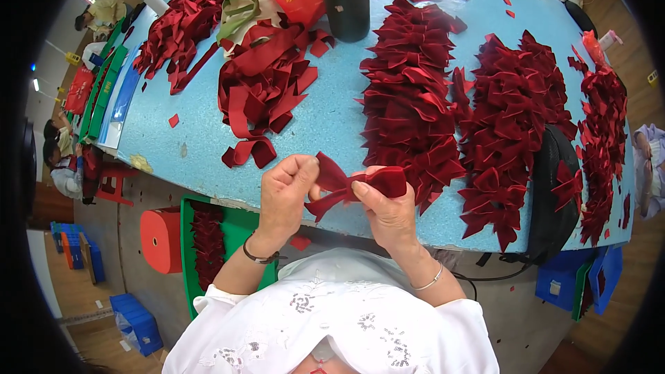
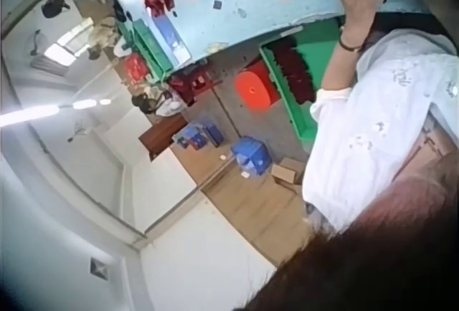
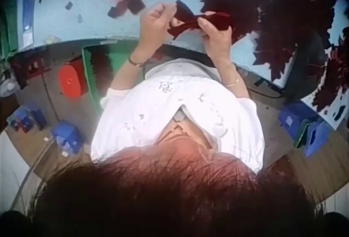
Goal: Assembling decorative red fabric bows by hand in a factory environment.
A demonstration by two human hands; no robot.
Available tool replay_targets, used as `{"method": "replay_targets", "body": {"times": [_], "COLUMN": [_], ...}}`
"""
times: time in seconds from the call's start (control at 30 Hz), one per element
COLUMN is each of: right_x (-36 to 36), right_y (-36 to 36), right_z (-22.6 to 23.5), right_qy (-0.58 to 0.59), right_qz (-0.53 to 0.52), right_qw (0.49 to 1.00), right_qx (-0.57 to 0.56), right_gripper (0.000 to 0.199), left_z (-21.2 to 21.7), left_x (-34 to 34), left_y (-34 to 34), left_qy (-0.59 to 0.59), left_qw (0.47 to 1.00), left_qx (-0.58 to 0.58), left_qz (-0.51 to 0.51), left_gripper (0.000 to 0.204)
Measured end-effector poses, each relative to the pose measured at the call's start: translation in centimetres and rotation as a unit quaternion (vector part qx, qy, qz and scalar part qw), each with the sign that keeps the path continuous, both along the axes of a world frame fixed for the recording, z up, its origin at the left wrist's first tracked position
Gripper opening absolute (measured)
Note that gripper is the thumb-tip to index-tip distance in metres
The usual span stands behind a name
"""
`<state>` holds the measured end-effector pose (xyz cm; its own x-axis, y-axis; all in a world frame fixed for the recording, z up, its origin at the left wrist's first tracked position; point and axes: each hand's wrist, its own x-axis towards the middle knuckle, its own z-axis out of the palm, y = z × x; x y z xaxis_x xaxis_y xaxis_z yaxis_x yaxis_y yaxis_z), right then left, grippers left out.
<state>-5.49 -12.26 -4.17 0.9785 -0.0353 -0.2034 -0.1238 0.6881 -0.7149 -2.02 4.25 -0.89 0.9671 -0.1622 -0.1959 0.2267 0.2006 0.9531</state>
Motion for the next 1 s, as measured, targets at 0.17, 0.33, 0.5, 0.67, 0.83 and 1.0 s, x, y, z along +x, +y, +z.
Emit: {"method": "replay_targets", "body": {"times": [0.17, 0.33, 0.5, 0.67, 0.83, 1.0], "right_x": [0.1, 0.2, 0.2, 0.5, 0.7, 0.8], "right_y": [-0.5, 0.1, 0.0, 0.0, 0.3, 0.7], "right_z": [0.0, 0.5, 0.7, 0.4, 0.7, 0.8], "right_qy": [-0.015, -0.019, -0.022, 0.01, 0.021, 0.018], "right_qz": [-0.018, -0.011, -0.012, -0.021, -0.029, -0.046], "right_qw": [0.999, 1.0, 1.0, 1.0, 0.999, 0.998], "right_qx": [0.024, 0.02, -0.008, -0.013, -0.018, -0.038], "right_gripper": [0.019, 0.016, 0.014, 0.012, 0.012, 0.013], "left_z": [0.3, 1.3, 0.7, 0.7, 0.3, 0.1], "left_x": [1.8, 1.6, 2.3, 2.4, 1.7, 1.5], "left_y": [1.2, 0.6, 0.2, 0.0, 0.1, -0.1], "left_qy": [0.036, 0.019, 0.027, 0.078, 0.062, 0.043], "left_qw": [0.996, 0.995, 0.993, 0.991, 0.984, 0.988], "left_qx": [-0.073, -0.02, -0.001, -0.056, -0.04, -0.069], "left_qz": [-0.025, -0.097, -0.115, -0.093, -0.164, -0.134], "left_gripper": [0.027, 0.026, 0.025, 0.023, 0.026, 0.028]}}
